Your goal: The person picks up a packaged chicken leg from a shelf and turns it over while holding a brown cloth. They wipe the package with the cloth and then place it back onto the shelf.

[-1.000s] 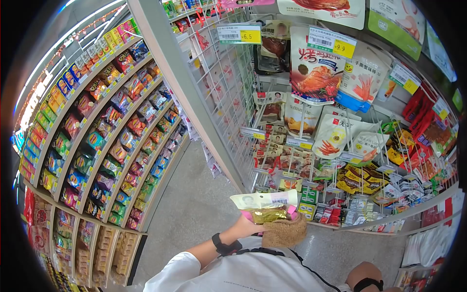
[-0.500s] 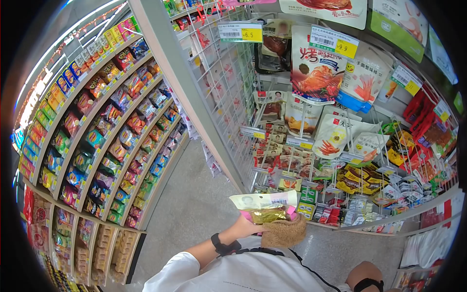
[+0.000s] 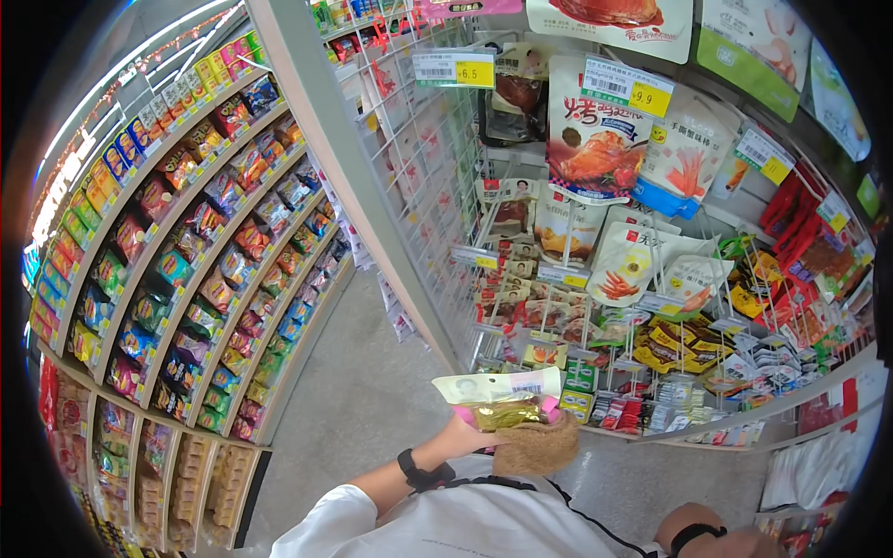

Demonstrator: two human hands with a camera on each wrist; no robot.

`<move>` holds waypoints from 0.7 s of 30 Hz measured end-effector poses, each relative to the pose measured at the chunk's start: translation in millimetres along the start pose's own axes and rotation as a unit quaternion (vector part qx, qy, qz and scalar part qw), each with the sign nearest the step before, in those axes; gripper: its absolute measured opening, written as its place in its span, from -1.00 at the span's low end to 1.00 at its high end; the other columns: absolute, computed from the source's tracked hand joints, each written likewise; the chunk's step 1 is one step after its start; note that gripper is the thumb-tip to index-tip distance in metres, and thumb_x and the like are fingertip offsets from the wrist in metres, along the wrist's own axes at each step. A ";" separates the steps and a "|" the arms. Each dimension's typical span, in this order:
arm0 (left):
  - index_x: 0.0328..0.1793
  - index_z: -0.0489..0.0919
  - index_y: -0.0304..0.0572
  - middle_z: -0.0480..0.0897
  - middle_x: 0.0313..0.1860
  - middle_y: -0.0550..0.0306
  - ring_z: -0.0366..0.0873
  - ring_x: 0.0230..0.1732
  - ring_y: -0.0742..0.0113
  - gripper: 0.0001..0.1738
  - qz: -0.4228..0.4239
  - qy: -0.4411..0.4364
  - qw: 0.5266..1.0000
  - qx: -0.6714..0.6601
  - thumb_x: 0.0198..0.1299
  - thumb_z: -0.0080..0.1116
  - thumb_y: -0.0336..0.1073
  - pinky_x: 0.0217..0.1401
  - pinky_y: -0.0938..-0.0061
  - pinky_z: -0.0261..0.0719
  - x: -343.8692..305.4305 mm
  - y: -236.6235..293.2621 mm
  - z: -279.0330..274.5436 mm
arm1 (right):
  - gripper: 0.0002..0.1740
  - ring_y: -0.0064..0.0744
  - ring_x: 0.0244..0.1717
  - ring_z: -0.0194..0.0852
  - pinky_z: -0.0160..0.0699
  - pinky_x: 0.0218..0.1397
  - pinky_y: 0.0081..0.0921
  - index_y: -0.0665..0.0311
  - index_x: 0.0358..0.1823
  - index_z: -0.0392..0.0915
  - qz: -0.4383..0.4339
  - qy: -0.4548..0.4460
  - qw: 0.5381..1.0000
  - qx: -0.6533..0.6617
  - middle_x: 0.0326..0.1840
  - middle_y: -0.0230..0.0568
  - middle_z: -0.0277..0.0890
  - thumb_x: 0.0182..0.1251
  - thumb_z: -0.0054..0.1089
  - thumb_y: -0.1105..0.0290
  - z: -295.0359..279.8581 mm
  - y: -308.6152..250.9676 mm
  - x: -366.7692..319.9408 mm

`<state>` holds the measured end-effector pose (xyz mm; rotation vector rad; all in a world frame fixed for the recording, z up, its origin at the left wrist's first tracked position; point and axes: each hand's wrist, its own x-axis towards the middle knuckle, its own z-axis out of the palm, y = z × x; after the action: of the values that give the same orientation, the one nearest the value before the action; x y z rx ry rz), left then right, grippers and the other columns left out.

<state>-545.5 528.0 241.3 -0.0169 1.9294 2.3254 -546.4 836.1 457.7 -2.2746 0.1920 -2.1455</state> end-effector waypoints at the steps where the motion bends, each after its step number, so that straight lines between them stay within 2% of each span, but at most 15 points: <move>1: 0.23 0.42 -0.26 0.59 -0.01 0.22 0.52 -0.18 0.56 -0.37 0.002 -0.004 1.000 -0.001 -0.01 0.38 -0.52 -0.26 0.62 0.54 0.0 -3.0 -1.3 | -0.69 -0.26 0.07 0.42 0.37 0.19 -0.32 0.46 0.03 0.38 0.002 -0.003 1.000 -0.004 -0.01 -0.14 0.44 0.46 -0.23 0.39 0.5 6.9 -3.3; 3: 0.23 0.42 -0.27 0.60 -0.01 0.21 0.53 -0.20 0.57 -0.38 0.050 0.011 0.999 0.009 -0.01 0.38 -0.51 -0.29 0.64 0.54 0.2 -13.9 -2.9 | -0.77 -0.29 -0.24 0.42 0.41 -0.15 -0.35 0.36 -0.28 0.39 0.089 0.111 0.966 -0.214 -0.30 -0.26 0.43 0.38 -0.08 0.31 8.4 34.8 -6.6; 5: 0.23 0.42 -0.28 0.59 0.01 0.20 0.53 -0.15 0.54 -0.38 0.028 0.006 1.000 -0.008 -0.01 0.38 -0.51 -0.22 0.61 0.56 -0.4 -13.3 -4.5 | -0.66 -0.33 -0.56 0.43 0.45 -0.49 -0.37 0.26 -0.59 0.40 0.163 0.204 0.870 -0.419 -0.58 -0.38 0.41 0.30 0.07 0.23 5.3 51.6 -12.8; 6: 0.23 0.42 -0.29 0.59 0.04 0.18 0.54 -0.11 0.51 -0.38 -0.003 0.005 1.000 -0.018 -0.01 0.38 -0.51 -0.15 0.58 0.57 0.9 -11.0 -5.0 | -0.44 -0.26 -0.42 0.51 0.46 -0.31 -0.04 0.32 -0.04 0.51 0.389 0.025 0.846 -0.365 -0.35 -0.20 0.56 0.22 0.21 -0.06 -13.0 28.0 -24.4; 8: 0.22 0.42 -0.29 0.58 0.07 0.16 0.54 -0.06 0.46 -0.38 0.020 0.022 0.999 -0.031 -0.01 0.38 -0.52 -0.06 0.53 0.57 4.1 -4.1 0.3 | -0.55 -0.27 -0.05 0.47 0.51 -0.02 -0.29 0.32 -0.01 0.51 0.537 -0.071 0.698 -0.469 -0.08 -0.22 0.53 0.10 0.35 0.27 -9.7 47.7 -38.0; 9: 0.22 0.43 -0.29 0.57 0.09 0.14 0.55 -0.01 0.41 -0.39 0.031 0.051 0.998 -0.037 -0.02 0.38 -0.53 0.02 0.49 0.57 6.4 -1.7 3.6 | -0.38 -0.09 0.11 0.35 0.43 0.08 -0.14 0.33 0.13 0.39 0.563 -0.054 0.660 -0.495 0.08 -0.03 0.39 0.07 0.38 0.21 -10.4 57.7 -64.1; 10: 0.22 0.43 -0.29 0.57 0.09 0.14 0.55 -0.01 0.41 -0.39 0.037 0.042 0.998 -0.040 -0.02 0.38 -0.53 0.02 0.49 0.57 9.7 -1.6 7.0 | -0.20 0.09 0.27 0.23 0.34 0.18 0.02 0.34 0.27 0.26 0.586 -0.034 0.622 -0.518 0.24 0.17 0.25 0.04 0.40 0.15 -12.6 66.4 -92.3; 11: 0.22 0.42 -0.30 0.58 0.07 0.14 0.55 -0.02 0.42 -0.39 0.096 0.053 0.994 -0.018 0.00 0.38 -0.52 0.02 0.48 0.57 14.2 -1.1 9.6 | -0.20 0.09 0.27 0.23 0.34 0.18 0.02 0.34 0.27 0.26 0.584 -0.037 0.617 -0.527 0.24 0.17 0.25 0.04 0.40 0.15 -18.4 73.8 -108.3; 12: 0.23 0.42 -0.31 0.59 0.05 0.14 0.54 -0.03 0.43 -0.39 0.154 0.067 0.986 0.004 0.01 0.37 -0.52 0.01 0.48 0.56 17.9 0.5 11.9 | -0.12 0.16 0.30 0.17 0.30 0.21 0.04 0.36 0.33 0.19 0.567 -0.027 0.588 -0.576 0.30 0.23 0.14 0.04 0.40 0.13 -23.9 80.7 -121.4; 13: 0.22 0.42 -0.32 0.61 0.02 0.14 0.56 -0.09 0.45 -0.39 0.163 0.074 0.984 0.001 0.00 0.38 -0.52 -0.07 0.51 0.59 20.4 3.2 15.2 | -0.04 0.23 0.33 0.12 0.26 0.25 0.06 0.37 0.39 0.11 0.550 -0.015 0.558 -0.622 0.37 0.30 0.04 0.04 0.41 0.11 -23.8 86.4 -129.8; 14: 0.22 0.42 -0.32 0.61 0.02 0.14 0.56 -0.09 0.45 -0.39 0.164 0.070 0.984 0.002 0.00 0.38 -0.52 -0.07 0.51 0.59 21.9 1.4 16.0 | -0.04 0.23 0.33 0.12 0.26 0.25 0.06 0.37 0.39 0.11 0.548 -0.013 0.556 -0.625 0.37 0.30 0.04 0.04 0.41 0.11 -18.2 91.8 -135.5; 16: 0.23 0.41 -0.31 0.56 0.12 0.10 0.52 0.08 0.36 -0.37 0.107 0.061 0.992 0.007 -0.02 0.38 -0.54 0.16 0.42 0.50 24.8 -1.3 18.1 | 0.06 0.31 0.35 0.06 0.18 0.30 0.06 0.39 0.43 0.00 0.515 0.012 0.525 -0.677 0.42 0.35 -0.07 0.00 0.44 0.10 -10.3 101.2 -143.5; 18: 0.23 0.41 -0.32 0.56 0.12 0.10 0.52 0.07 0.36 -0.37 0.083 0.046 0.995 -0.007 -0.02 0.38 -0.54 0.15 0.43 0.51 23.1 4.7 25.4 | 0.16 0.35 0.34 0.06 0.16 0.30 0.06 0.41 0.45 -0.09 0.501 0.014 0.507 -0.701 0.40 0.40 -0.06 -0.05 0.47 0.08 -12.9 106.0 -151.8; 20: 0.23 0.40 -0.33 0.56 0.12 0.10 0.52 0.07 0.37 -0.36 0.057 0.031 0.998 -0.021 -0.03 0.38 -0.54 0.13 0.43 0.52 20.5 12.3 32.1 | 0.19 0.33 0.34 0.08 0.16 0.31 0.06 0.42 0.45 -0.11 0.475 0.058 0.519 -0.708 0.39 0.40 -0.03 -0.06 0.48 0.06 -21.2 105.9 -168.3; 21: 0.23 0.40 -0.34 0.56 0.12 0.10 0.52 0.07 0.37 -0.36 0.047 0.024 0.998 -0.022 -0.03 0.38 -0.54 0.12 0.44 0.53 19.3 13.9 34.4 | 0.29 0.36 0.33 0.08 0.16 0.34 0.02 0.50 0.45 -0.21 0.486 0.050 0.505 -0.712 0.36 0.45 -0.01 -0.10 0.52 0.03 -22.0 104.1 -171.9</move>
<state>-563.7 560.8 259.7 0.0126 1.9420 2.4482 -586.3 750.9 278.8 -1.0920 3.1152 -1.2006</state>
